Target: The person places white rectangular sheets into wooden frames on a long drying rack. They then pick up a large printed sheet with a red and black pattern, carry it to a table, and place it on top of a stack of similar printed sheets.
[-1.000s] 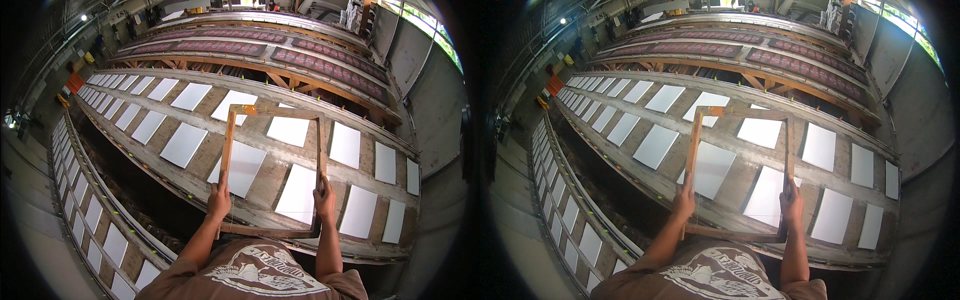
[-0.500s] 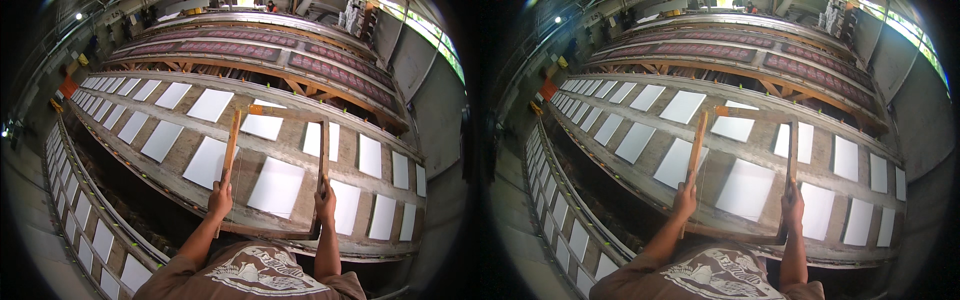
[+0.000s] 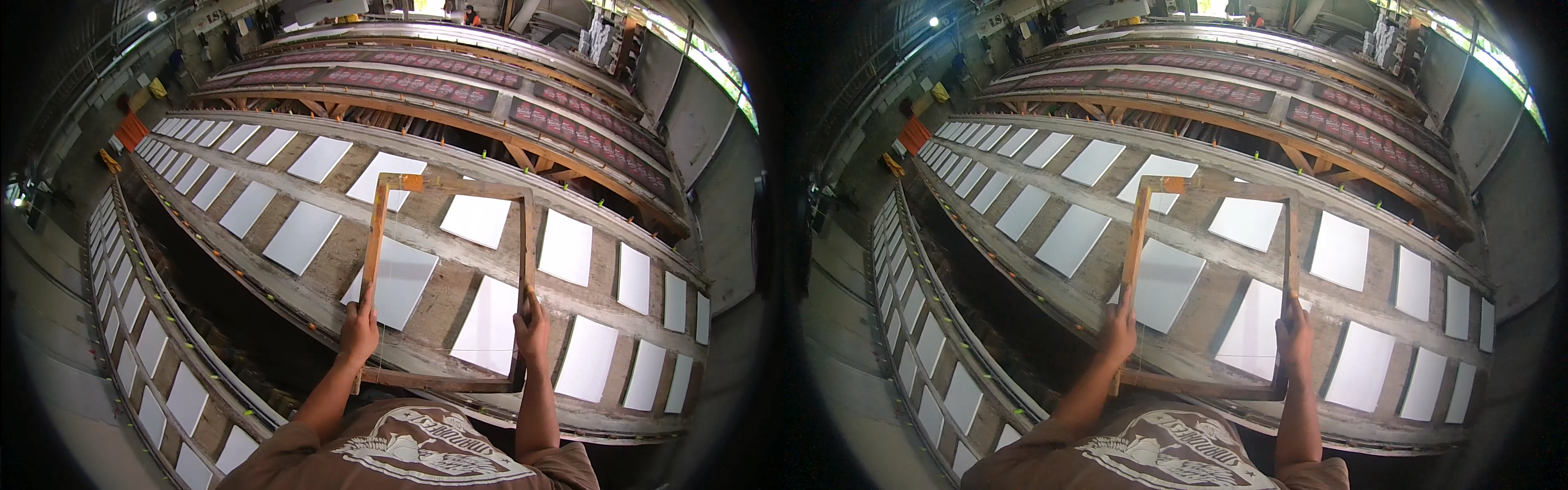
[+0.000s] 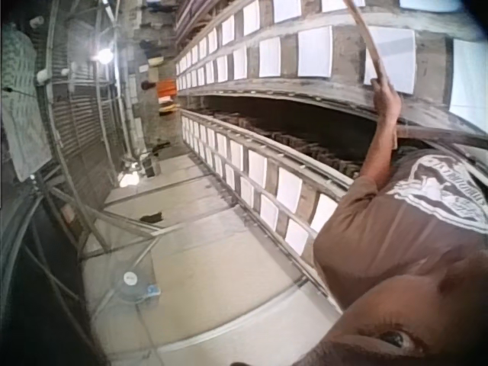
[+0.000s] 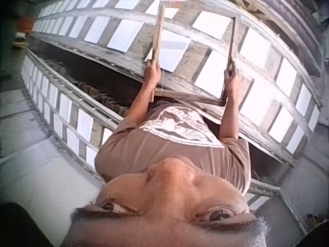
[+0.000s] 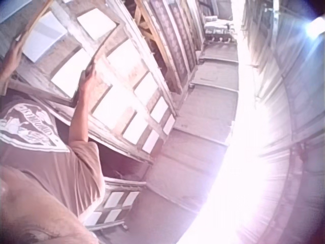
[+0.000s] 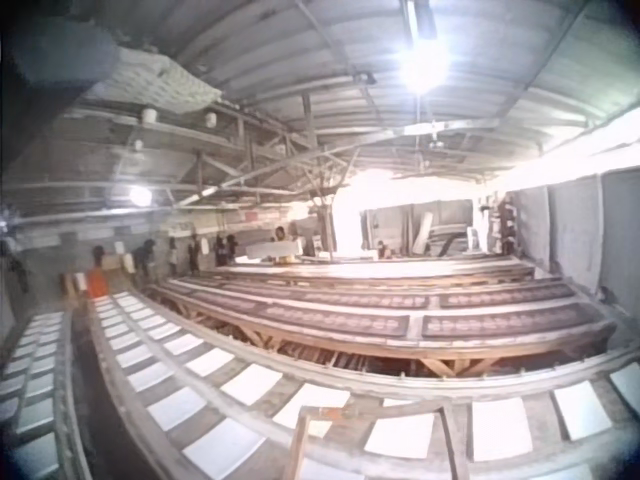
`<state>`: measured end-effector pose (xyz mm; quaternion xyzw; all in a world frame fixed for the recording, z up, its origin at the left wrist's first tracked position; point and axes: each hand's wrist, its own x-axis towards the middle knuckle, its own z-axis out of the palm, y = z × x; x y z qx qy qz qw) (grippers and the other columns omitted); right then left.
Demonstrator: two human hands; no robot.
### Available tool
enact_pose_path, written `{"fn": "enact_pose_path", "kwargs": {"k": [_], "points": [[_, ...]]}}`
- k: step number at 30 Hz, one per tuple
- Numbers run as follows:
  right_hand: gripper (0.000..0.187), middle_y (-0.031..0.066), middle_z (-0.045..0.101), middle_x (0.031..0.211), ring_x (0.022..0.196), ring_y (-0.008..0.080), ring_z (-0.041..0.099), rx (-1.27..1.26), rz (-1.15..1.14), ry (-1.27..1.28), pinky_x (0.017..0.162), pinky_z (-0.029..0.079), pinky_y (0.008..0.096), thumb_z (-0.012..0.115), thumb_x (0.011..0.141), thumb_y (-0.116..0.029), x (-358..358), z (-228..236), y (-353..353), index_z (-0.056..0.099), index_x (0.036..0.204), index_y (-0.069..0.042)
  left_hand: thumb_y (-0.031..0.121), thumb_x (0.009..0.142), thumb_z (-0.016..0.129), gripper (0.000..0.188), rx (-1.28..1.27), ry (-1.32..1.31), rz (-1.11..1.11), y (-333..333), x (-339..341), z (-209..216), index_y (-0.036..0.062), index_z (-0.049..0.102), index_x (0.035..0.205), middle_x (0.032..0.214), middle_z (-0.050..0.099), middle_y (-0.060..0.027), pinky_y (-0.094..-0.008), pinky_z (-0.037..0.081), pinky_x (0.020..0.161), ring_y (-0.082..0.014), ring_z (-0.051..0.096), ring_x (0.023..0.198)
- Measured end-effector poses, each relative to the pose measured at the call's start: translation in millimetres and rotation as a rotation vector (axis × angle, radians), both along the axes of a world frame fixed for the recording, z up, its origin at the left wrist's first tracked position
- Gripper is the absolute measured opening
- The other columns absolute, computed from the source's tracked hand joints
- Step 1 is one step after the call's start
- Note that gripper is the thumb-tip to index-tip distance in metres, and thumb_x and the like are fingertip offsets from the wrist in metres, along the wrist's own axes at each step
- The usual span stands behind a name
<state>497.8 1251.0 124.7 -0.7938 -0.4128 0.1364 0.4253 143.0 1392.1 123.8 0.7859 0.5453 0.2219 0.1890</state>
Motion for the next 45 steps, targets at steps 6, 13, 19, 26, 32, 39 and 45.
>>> {"fn": "enact_pose_path", "kwargs": {"k": [6, 13, 19, 26, 32, 39, 45], "points": [[0.068, 0.0160, 0.061, 0.096, 0.081, 0.0262, 0.058, 0.006, 0.011, -0.054, 0.075, 0.050, 0.0374, 0.067, 0.081, -0.004, -48.1, 6.6, 41.6, 0.050, 0.147, -0.007, 0.012, 0.100, 0.053, 0.068, 0.050, -0.033, -0.003, 55.1, -49.7, -18.6, 0.0285, 0.025, 0.160, 0.115, 0.052, -0.0248, -0.0519, 0.056, 0.071, -0.0453, 0.065, 0.091], [0.071, 0.0117, 0.057, 0.090, 0.080, 0.0243, 0.056, -0.008, -0.042, -0.113, 0.077, 0.049, 0.0361, 0.066, 0.080, 0.000, -125.2, 0.8, 105.5, 0.048, 0.148, -0.005, 0.014, 0.101, 0.053, 0.068, 0.007, -0.021, -0.069, 138.0, -115.4, -22.8, 0.0293, 0.024, 0.160, 0.114, 0.052, -0.0234, -0.0510, 0.057, 0.069, -0.0440, 0.066, 0.088], [0.067, 0.0181, 0.064, 0.099, 0.088, 0.0322, 0.064, -0.078, -0.118, -0.063, 0.081, 0.052, 0.0417, 0.067, 0.082, -0.003, -208.3, -12.8, 161.5, 0.050, 0.147, -0.008, 0.011, 0.100, 0.054, 0.071, -0.010, -0.007, -0.119, 207.2, -191.8, -21.4, 0.0291, 0.022, 0.161, 0.110, 0.052, -0.0232, -0.0496, 0.057, 0.070, -0.0440, 0.065, 0.085], [0.068, 0.0174, 0.063, 0.094, 0.083, 0.0332, 0.063, -0.057, -0.030, -0.049, 0.078, 0.052, 0.0437, 0.066, 0.081, -0.003, -249.6, 2.6, 223.7, 0.050, 0.147, -0.010, 0.009, 0.099, 0.055, 0.073, -0.032, 0.005, -0.056, 247.0, -242.4, -23.1, 0.0277, 0.022, 0.161, 0.108, 0.052, -0.0233, -0.0489, 0.057, 0.069, -0.0435, 0.065, 0.084], [0.070, 0.0125, 0.058, 0.091, 0.078, 0.0249, 0.057, 0.034, 0.047, -0.099, 0.075, 0.050, 0.0371, 0.065, 0.081, 0.001, -271.6, -7.6, 278.0, 0.049, 0.148, -0.010, 0.008, 0.098, 0.056, 0.072, 0.102, -0.083, -0.018, 278.2, -279.1, -19.9, 0.0262, 0.024, 0.160, 0.112, 0.052, -0.0251, -0.0489, 0.057, 0.071, -0.0447, 0.065, 0.090], [0.074, 0.0130, 0.060, 0.092, 0.080, 0.0266, 0.060, -0.028, 0.022, -0.099, 0.076, 0.051, 0.0381, 0.066, 0.081, 0.001, -339.7, 0.2, 337.3, 0.046, 0.151, -0.011, 0.008, 0.098, 0.057, 0.071, 0.046, -0.060, -0.014, 347.9, -339.6, -15.6, 0.0245, 0.026, 0.160, 0.111, 0.052, -0.0251, -0.0476, 0.057, 0.069, -0.0442, 0.065, 0.089], [0.069, 0.0161, 0.060, 0.092, 0.083, 0.0333, 0.063, -0.041, -0.071, -0.136, 0.076, 0.052, 0.0430, 0.065, 0.083, -0.004, -410.6, -0.3, 395.6, 0.047, 0.149, -0.011, 0.009, 0.099, 0.055, 0.070, -0.007, -0.045, -0.104, 433.7, -401.4, -16.9, 0.0249, 0.025, 0.160, 0.110, 0.051, -0.0232, -0.0459, 0.057, 0.066, -0.0420, 0.065, 0.082]]}}
